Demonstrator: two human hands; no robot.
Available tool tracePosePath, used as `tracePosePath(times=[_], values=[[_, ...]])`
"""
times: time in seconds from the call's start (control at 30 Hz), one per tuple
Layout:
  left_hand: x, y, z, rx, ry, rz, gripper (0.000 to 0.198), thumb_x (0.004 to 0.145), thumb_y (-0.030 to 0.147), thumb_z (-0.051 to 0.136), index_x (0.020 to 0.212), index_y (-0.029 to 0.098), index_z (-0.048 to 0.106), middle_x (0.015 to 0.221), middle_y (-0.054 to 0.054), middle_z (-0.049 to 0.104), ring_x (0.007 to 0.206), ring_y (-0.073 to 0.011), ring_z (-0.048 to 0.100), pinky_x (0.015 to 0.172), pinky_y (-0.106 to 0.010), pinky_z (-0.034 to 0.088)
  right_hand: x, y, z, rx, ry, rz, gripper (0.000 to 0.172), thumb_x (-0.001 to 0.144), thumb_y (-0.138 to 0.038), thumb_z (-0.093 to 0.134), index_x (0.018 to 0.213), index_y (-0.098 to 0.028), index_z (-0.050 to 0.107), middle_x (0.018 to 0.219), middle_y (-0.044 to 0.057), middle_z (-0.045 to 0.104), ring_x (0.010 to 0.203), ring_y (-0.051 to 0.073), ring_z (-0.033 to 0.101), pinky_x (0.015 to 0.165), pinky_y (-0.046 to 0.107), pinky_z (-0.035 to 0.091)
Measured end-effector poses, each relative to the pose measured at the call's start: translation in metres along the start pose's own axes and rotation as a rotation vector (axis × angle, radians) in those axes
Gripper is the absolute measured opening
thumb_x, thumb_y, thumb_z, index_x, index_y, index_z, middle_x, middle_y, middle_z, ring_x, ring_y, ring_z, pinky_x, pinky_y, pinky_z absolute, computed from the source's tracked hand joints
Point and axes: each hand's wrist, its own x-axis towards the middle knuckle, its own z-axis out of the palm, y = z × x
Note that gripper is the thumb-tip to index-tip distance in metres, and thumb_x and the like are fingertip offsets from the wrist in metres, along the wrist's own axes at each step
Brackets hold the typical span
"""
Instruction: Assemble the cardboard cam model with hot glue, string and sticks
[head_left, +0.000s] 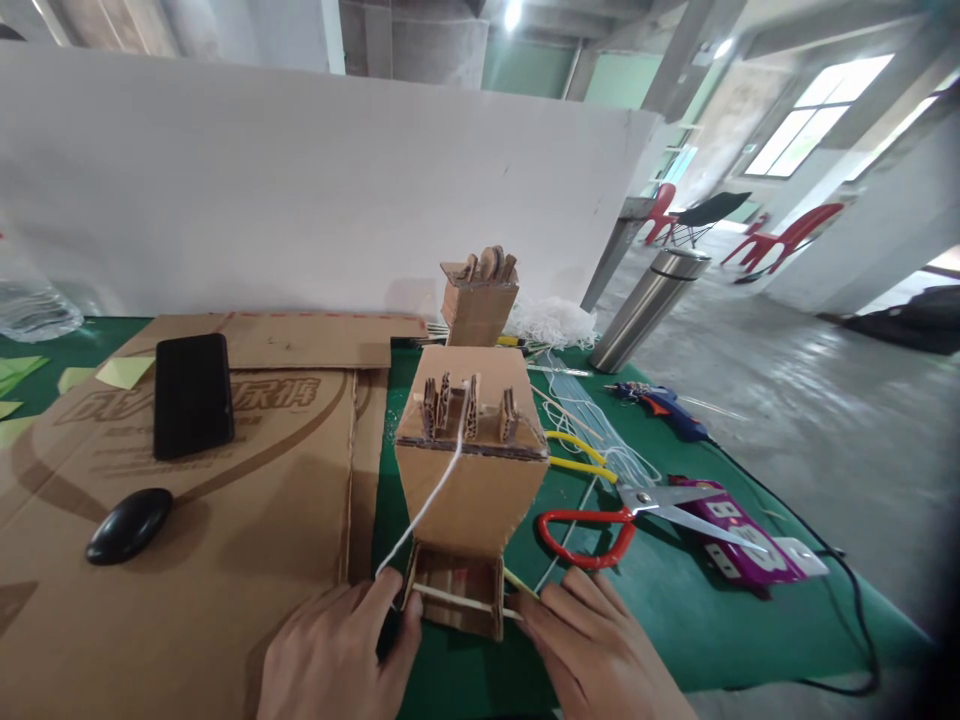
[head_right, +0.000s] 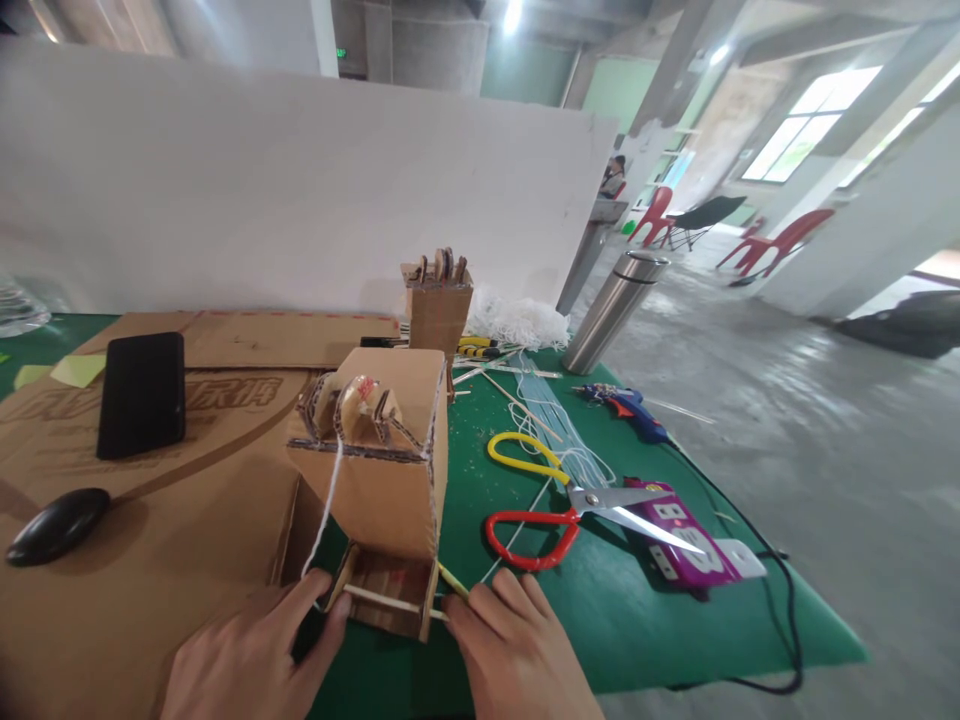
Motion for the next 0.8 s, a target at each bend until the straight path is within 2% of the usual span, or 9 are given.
tracePosePath(times=[0.3, 0.47, 0.63, 0.8], values=[[0.0, 0.0, 0.004, 0.035, 0.096, 0.045, 0.016, 0.095, 0.025, 0.054, 0.086, 0.029, 0.067, 0.066, 0.005, 0.073, 0.063, -0.0194, 0.072, 0.06, -0.027, 0.048, 0.003, -0.001, 0.006, 0.058, -0.01, 0.007, 0.025, 0.088, -0.002, 0.047, 0.079, -0.02, 0.062, 0.069, 0.0, 0.056, 0.071, 0.018, 0.045, 0.071, 0.03, 0.034], [0.0, -0.001, 0.005, 0.025, 0.146, 0.059, 0.017, 0.093, 0.022, 0.056, 0.079, 0.027, 0.064, 0.06, 0.006, 0.069, 0.056, -0.0189, 0.07, 0.058, -0.028, 0.048, 0.007, 0.001, 0.007, 0.042, -0.045, 0.008, 0.024, 0.085, -0.001, 0.05, 0.075, -0.021, 0.059, 0.069, 0.0, 0.055, 0.071, 0.017, 0.045, 0.07, 0.031, 0.033], [0.0, -0.006, 0.012, -0.023, 0.276, 0.092, 0.021, 0.097, 0.026, 0.048, 0.081, 0.026, 0.062, 0.057, 0.006, 0.068, 0.049, -0.0179, 0.067, 0.053, -0.028, 0.046, 0.012, 0.003, 0.007, 0.054, -0.07, -0.014, 0.026, 0.085, 0.0, 0.048, 0.073, -0.021, 0.056, 0.068, 0.0, 0.055, 0.069, 0.017, 0.044, 0.068, 0.031, 0.032], [-0.001, -0.008, 0.014, -0.049, 0.293, 0.096, 0.025, 0.099, 0.027, 0.044, 0.081, 0.026, 0.061, 0.056, 0.006, 0.066, 0.05, -0.0173, 0.068, 0.051, -0.027, 0.044, 0.011, 0.002, 0.006, 0.061, -0.079, -0.008, 0.026, 0.089, -0.002, 0.046, 0.075, -0.02, 0.057, 0.069, 0.001, 0.055, 0.07, 0.018, 0.046, 0.068, 0.031, 0.033]])
